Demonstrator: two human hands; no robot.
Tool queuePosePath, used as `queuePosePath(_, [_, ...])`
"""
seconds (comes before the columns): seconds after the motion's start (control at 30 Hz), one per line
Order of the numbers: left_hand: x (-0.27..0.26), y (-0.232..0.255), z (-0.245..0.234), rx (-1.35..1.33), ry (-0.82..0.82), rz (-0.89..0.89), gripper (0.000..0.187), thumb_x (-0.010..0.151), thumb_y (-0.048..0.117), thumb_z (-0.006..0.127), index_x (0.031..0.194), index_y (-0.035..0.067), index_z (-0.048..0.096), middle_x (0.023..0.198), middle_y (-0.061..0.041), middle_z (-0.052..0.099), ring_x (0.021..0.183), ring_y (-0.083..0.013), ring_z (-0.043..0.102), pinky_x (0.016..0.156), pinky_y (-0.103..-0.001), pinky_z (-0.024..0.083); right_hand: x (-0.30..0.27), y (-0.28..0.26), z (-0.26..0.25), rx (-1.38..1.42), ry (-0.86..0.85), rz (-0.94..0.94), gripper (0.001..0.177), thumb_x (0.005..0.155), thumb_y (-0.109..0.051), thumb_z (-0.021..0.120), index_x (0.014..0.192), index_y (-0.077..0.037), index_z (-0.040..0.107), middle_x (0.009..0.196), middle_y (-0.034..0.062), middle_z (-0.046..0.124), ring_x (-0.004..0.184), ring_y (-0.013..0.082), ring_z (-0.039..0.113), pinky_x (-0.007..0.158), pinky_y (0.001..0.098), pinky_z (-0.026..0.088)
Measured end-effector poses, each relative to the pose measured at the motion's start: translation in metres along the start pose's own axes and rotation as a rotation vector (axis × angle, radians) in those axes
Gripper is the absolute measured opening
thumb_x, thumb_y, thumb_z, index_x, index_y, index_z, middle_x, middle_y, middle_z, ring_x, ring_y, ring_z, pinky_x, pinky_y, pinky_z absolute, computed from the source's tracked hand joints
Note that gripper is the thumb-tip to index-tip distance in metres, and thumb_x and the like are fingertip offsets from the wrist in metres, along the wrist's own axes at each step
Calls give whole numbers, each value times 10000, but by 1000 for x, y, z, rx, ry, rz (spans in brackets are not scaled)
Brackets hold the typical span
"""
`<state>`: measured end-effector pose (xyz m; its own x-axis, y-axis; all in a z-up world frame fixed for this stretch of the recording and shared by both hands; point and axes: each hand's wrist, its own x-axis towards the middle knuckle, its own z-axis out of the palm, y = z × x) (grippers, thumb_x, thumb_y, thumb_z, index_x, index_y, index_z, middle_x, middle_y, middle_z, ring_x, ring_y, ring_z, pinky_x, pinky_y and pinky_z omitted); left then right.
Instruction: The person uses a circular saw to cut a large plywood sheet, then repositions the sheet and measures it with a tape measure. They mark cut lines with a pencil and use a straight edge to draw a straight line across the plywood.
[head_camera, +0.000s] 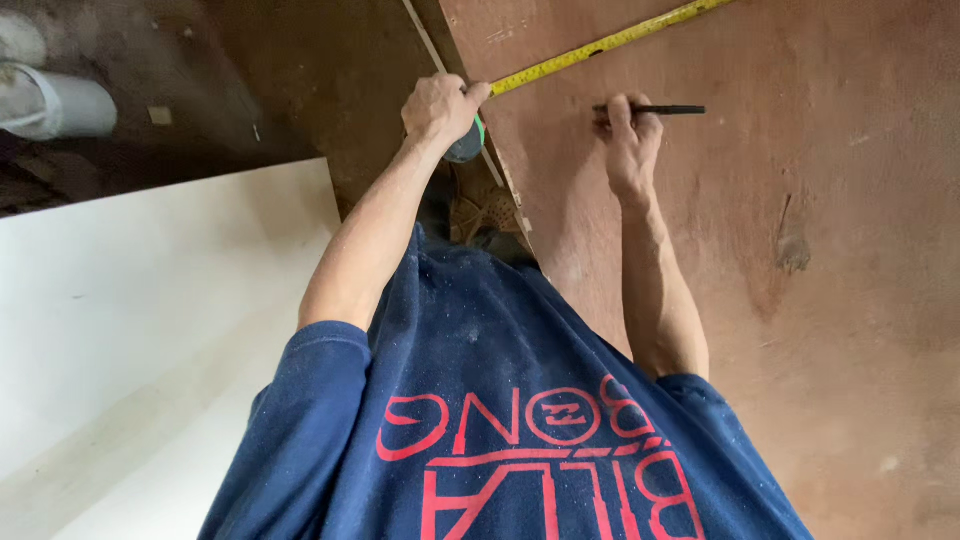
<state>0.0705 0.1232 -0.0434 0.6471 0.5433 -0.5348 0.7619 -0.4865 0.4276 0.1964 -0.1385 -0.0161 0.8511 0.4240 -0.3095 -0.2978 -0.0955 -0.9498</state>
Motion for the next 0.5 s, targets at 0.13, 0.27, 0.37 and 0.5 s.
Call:
queuePosePath(0.13, [19, -5, -3, -30, -92, -45, 538, 992, 608, 595, 842, 105, 709, 734, -51, 665, 659, -212, 663, 543, -413, 519, 44, 8, 12, -224, -200, -196, 81, 1053, -16, 623, 979, -3, 592, 907, 61, 654, 800, 102, 571, 713, 284, 495])
queuePosePath(0.27, [25, -8, -6, -72, -93, -30, 502, 939, 601, 627, 899, 115, 747, 768, -83, 710, 692, -240, 712, 573, -438, 552, 88, 8, 15, -177, -161, -190, 40, 959, 8, 638, 935, -24, 640, 885, 89, 752, 664, 122, 665, 572, 286, 559])
queuePosePath(0.37, [28, -9, -7, -107, -78, -21, 493, 919, 596, 645, 966, 125, 785, 842, -112, 748, 758, -274, 731, 635, -456, 566, 109, -2, 7, -356, -217, -277, 63, 1010, 21, 648, 971, -18, 679, 873, 75, 716, 708, 107, 633, 633, 280, 550])
queuePosePath(0.5, [27, -9, -6, -131, -70, -13, 491, 906, 601, 649, 1010, 145, 798, 869, -112, 758, 777, -280, 740, 654, -463, 575, 120, -6, -1, -362, -302, -291, 84, 1005, 26, 647, 944, -30, 657, 859, 46, 646, 733, 116, 574, 650, 294, 492])
